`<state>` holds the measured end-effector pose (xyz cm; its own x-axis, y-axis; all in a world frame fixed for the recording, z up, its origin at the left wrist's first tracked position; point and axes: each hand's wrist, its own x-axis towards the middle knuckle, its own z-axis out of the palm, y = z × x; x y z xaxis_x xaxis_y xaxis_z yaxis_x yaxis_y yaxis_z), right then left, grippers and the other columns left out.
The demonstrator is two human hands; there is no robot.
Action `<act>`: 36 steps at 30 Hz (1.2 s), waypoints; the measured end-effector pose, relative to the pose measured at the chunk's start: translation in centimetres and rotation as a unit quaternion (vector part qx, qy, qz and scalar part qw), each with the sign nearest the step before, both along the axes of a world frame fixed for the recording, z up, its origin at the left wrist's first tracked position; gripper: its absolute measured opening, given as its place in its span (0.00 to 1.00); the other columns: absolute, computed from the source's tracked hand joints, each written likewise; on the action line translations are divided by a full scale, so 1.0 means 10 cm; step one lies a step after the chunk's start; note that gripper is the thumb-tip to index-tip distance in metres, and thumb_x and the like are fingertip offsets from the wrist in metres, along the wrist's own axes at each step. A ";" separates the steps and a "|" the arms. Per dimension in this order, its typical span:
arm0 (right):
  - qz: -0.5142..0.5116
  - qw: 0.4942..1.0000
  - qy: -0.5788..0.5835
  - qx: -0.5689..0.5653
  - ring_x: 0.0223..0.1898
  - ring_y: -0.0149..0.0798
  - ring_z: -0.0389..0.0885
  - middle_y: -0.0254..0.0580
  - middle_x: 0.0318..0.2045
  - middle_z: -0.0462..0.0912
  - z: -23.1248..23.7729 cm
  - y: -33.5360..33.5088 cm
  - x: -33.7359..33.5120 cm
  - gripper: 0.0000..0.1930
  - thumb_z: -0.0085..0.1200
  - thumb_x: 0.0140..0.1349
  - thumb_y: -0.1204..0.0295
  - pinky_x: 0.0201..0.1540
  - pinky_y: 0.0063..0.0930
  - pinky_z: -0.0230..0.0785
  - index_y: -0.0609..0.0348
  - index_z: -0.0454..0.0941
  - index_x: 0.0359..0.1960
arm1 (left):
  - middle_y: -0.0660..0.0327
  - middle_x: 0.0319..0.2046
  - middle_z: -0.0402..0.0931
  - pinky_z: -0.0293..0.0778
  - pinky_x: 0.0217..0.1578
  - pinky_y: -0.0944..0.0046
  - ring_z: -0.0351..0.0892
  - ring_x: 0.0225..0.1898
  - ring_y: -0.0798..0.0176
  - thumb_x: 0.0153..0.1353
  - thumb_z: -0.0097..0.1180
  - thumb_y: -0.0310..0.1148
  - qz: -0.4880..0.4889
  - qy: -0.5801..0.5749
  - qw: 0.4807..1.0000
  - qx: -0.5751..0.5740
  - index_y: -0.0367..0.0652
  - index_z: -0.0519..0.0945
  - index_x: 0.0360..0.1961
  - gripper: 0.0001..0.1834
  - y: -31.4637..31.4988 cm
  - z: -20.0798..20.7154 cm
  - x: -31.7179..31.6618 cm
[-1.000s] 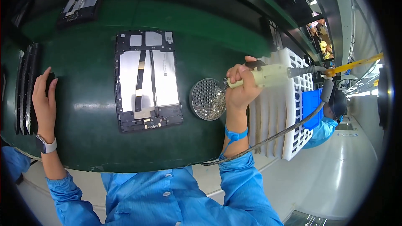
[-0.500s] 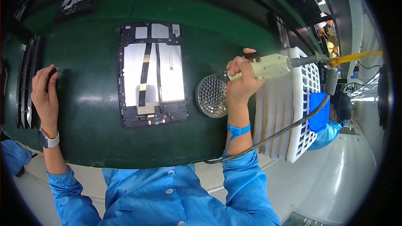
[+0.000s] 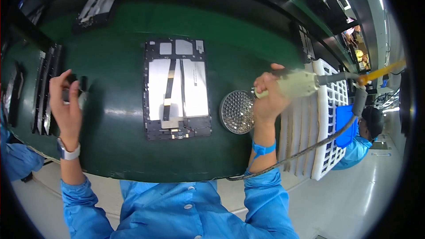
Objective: The person assembles tablet devices along a conveyor belt. They position internal components into each tablet chassis by hand, fasten them with screws using an electric screwdriver, and push the tablet along the conveyor line.
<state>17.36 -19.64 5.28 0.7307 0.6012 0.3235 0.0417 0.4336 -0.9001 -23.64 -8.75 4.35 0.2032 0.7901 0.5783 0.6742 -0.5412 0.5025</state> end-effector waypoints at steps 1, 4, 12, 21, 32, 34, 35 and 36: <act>0.005 1.000 0.004 0.007 0.17 0.29 0.71 0.38 0.20 0.73 0.01 -0.04 0.01 0.14 0.51 0.53 0.86 0.24 0.24 0.68 0.71 0.73 0.43 | 0.58 0.35 0.70 0.67 0.37 0.69 0.70 0.35 0.65 0.65 0.54 0.21 0.017 -0.016 0.999 -0.028 0.33 0.77 0.46 0.09 -0.05 0.06 0.15; 0.020 0.998 -0.044 0.027 0.18 0.28 0.71 0.38 0.21 0.73 0.02 -0.18 0.06 0.14 0.51 0.53 0.86 0.23 0.23 0.68 0.71 0.73 0.44 | 0.59 0.35 0.73 0.70 0.38 0.71 0.74 0.34 0.68 0.59 0.61 0.20 -0.111 -0.030 0.993 -0.031 0.32 0.77 0.45 0.12 0.02 0.19 0.60; 0.019 0.999 -0.037 0.015 0.19 0.27 0.72 0.38 0.24 0.74 0.04 -0.20 0.02 0.15 0.52 0.53 0.87 0.21 0.21 0.68 0.71 0.74 0.44 | 0.59 0.25 0.84 0.74 0.29 0.70 0.80 0.27 0.72 0.59 0.64 0.30 -0.254 -0.209 0.882 -0.338 0.28 0.83 0.40 0.14 0.61 -0.02 2.17; 0.027 0.999 -0.040 0.005 0.20 0.26 0.72 0.37 0.24 0.73 0.04 -0.28 0.06 0.16 0.52 0.53 0.88 0.22 0.20 0.68 0.71 0.73 0.45 | 0.50 0.30 0.85 0.78 0.39 0.60 0.84 0.32 0.54 0.55 0.67 0.32 -0.220 -0.047 0.949 -0.220 0.35 0.87 0.37 0.12 0.71 -0.16 2.54; 0.032 0.998 -0.054 -0.003 0.20 0.27 0.71 0.37 0.24 0.73 0.04 -0.29 0.06 0.16 0.52 0.52 0.88 0.21 0.20 0.66 0.71 0.73 0.45 | 0.52 0.35 0.85 0.78 0.43 0.55 0.84 0.39 0.50 0.54 0.69 0.38 -0.278 0.076 0.900 -0.328 0.41 0.88 0.38 0.13 1.03 -0.04 2.50; 0.037 0.997 -0.061 -0.006 0.19 0.27 0.71 0.37 0.24 0.73 0.04 -0.31 0.05 0.16 0.52 0.52 0.88 0.21 0.20 0.66 0.71 0.73 0.45 | 0.53 0.35 0.85 0.78 0.43 0.55 0.83 0.39 0.49 0.54 0.68 0.38 -0.274 0.076 0.896 -0.340 0.42 0.89 0.37 0.12 0.96 -0.03 2.51; 0.033 0.998 -0.059 -0.005 0.19 0.27 0.71 0.38 0.23 0.73 0.03 -0.31 0.05 0.16 0.52 0.53 0.88 0.21 0.20 0.66 0.71 0.73 0.45 | 0.53 0.34 0.85 0.78 0.43 0.55 0.83 0.39 0.49 0.55 0.67 0.37 -0.261 0.093 0.918 -0.284 0.42 0.89 0.36 0.11 0.89 -0.05 2.51; 0.027 0.998 -0.057 -0.004 0.18 0.27 0.70 0.38 0.23 0.73 0.03 -0.31 0.05 0.16 0.52 0.53 0.87 0.22 0.21 0.67 0.71 0.72 0.45 | 0.53 0.34 0.85 0.77 0.43 0.54 0.83 0.39 0.50 0.55 0.66 0.36 -0.248 0.110 0.935 -0.228 0.43 0.88 0.35 0.10 0.81 -0.07 2.50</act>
